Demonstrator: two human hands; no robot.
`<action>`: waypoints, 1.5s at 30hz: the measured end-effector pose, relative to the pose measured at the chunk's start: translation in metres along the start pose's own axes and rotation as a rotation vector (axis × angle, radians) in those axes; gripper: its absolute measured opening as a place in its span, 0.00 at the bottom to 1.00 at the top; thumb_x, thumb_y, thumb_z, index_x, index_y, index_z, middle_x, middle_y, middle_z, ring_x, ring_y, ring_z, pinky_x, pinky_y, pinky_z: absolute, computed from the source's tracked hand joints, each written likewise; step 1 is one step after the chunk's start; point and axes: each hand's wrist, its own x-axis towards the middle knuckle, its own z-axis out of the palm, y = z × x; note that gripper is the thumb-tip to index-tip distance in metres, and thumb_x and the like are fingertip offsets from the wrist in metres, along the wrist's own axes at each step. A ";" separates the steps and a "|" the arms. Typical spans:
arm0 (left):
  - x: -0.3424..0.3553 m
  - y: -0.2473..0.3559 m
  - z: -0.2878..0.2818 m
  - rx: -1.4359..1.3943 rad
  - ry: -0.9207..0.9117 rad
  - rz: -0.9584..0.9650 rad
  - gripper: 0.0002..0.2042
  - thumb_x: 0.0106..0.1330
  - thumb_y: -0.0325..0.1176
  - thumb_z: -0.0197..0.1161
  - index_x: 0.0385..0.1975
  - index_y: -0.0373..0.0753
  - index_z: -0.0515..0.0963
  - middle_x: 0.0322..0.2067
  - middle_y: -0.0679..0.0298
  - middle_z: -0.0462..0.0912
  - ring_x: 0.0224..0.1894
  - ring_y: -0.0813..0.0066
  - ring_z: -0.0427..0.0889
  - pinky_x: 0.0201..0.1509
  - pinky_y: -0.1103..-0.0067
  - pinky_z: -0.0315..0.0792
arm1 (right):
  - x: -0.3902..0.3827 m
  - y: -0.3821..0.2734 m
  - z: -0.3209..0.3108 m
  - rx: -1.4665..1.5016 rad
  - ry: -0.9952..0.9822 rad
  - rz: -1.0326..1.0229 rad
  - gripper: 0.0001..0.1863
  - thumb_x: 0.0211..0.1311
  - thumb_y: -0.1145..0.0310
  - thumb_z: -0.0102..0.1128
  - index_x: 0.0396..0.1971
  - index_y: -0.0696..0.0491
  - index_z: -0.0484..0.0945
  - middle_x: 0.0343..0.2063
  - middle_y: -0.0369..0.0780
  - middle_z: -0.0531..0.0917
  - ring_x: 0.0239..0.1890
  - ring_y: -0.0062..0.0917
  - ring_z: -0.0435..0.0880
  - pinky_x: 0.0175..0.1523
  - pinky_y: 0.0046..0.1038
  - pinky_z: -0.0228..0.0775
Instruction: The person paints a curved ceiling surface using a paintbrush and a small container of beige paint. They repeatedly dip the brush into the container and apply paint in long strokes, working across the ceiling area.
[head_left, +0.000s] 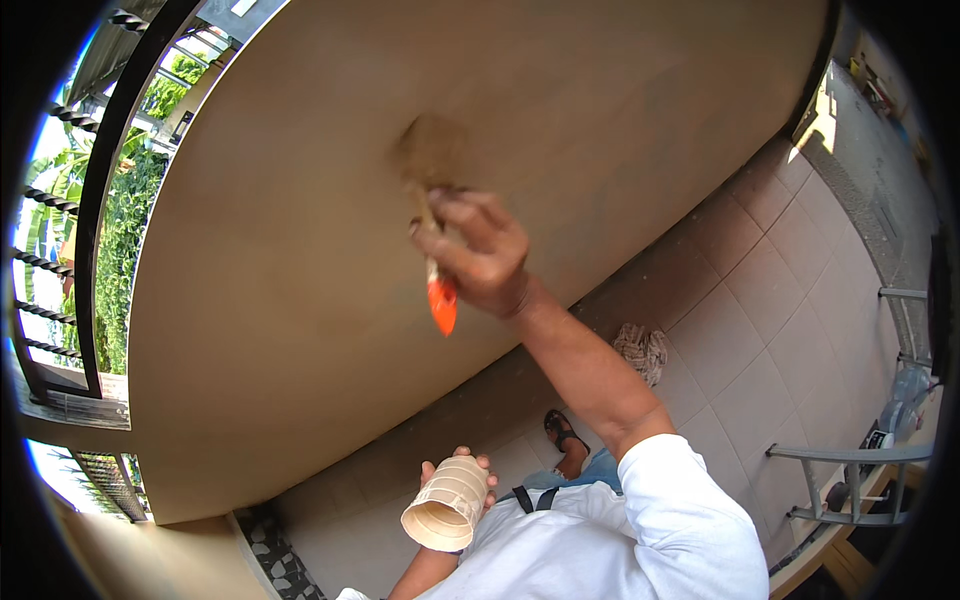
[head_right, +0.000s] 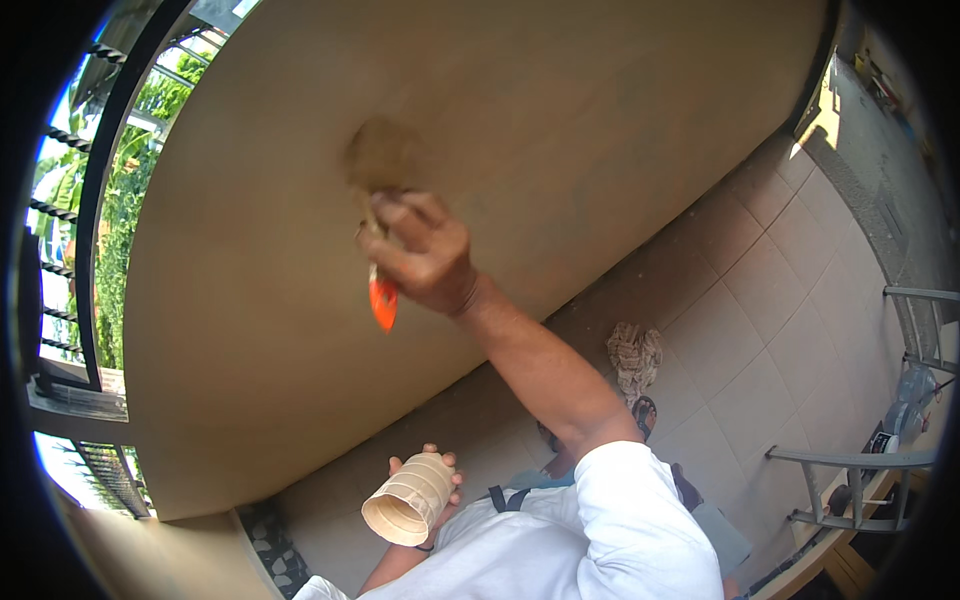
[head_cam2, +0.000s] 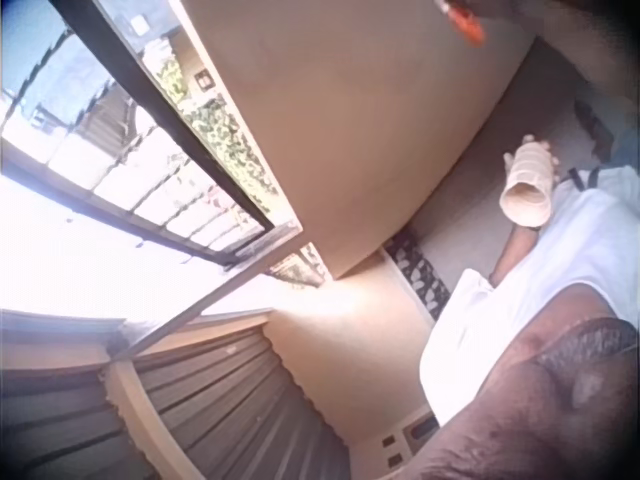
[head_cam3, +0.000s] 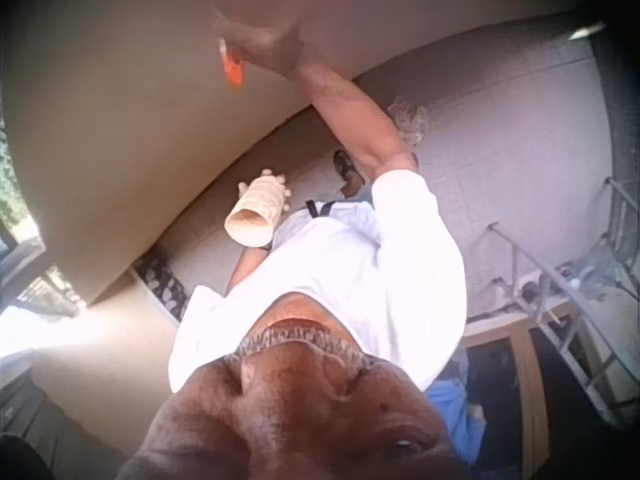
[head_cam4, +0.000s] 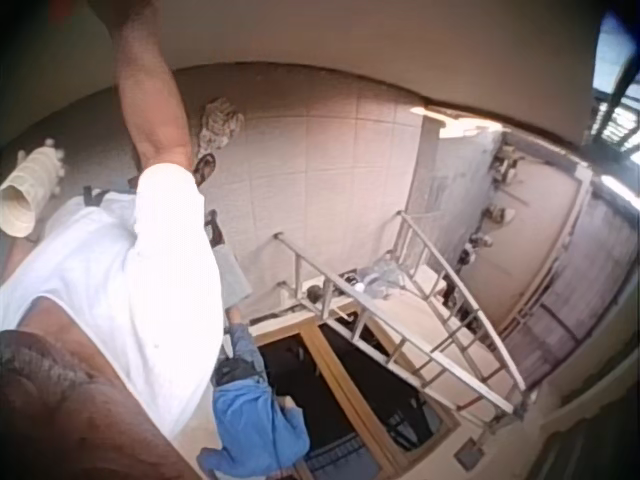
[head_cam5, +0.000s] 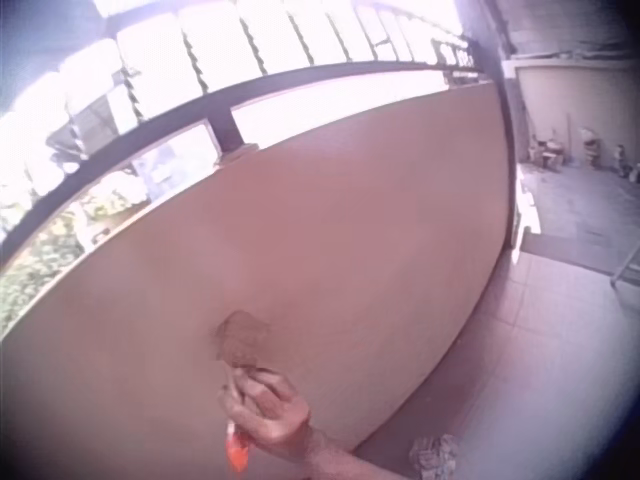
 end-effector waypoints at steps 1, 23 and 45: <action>0.005 -0.001 0.003 0.000 -0.008 -0.004 0.31 0.77 0.65 0.58 0.65 0.45 0.73 0.59 0.49 0.75 0.58 0.46 0.77 0.53 0.55 0.85 | -0.013 -0.017 0.006 0.116 -0.040 -0.008 0.16 0.40 0.73 0.76 0.35 0.47 0.88 0.43 0.41 0.87 0.46 0.34 0.89 0.44 0.31 0.86; 0.068 -0.063 0.037 0.031 0.029 -0.056 0.31 0.77 0.65 0.58 0.65 0.45 0.74 0.58 0.50 0.76 0.57 0.47 0.78 0.52 0.56 0.85 | -0.014 0.074 -0.056 0.105 -0.095 -0.002 0.17 0.38 0.69 0.73 0.35 0.45 0.88 0.41 0.38 0.86 0.49 0.35 0.88 0.47 0.36 0.85; 0.071 -0.074 0.039 0.023 0.001 -0.066 0.30 0.77 0.64 0.59 0.65 0.46 0.73 0.57 0.50 0.76 0.56 0.48 0.78 0.51 0.57 0.85 | -0.070 0.095 -0.097 0.062 -0.083 0.319 0.14 0.47 0.79 0.78 0.35 0.48 0.89 0.42 0.39 0.90 0.44 0.34 0.90 0.46 0.33 0.83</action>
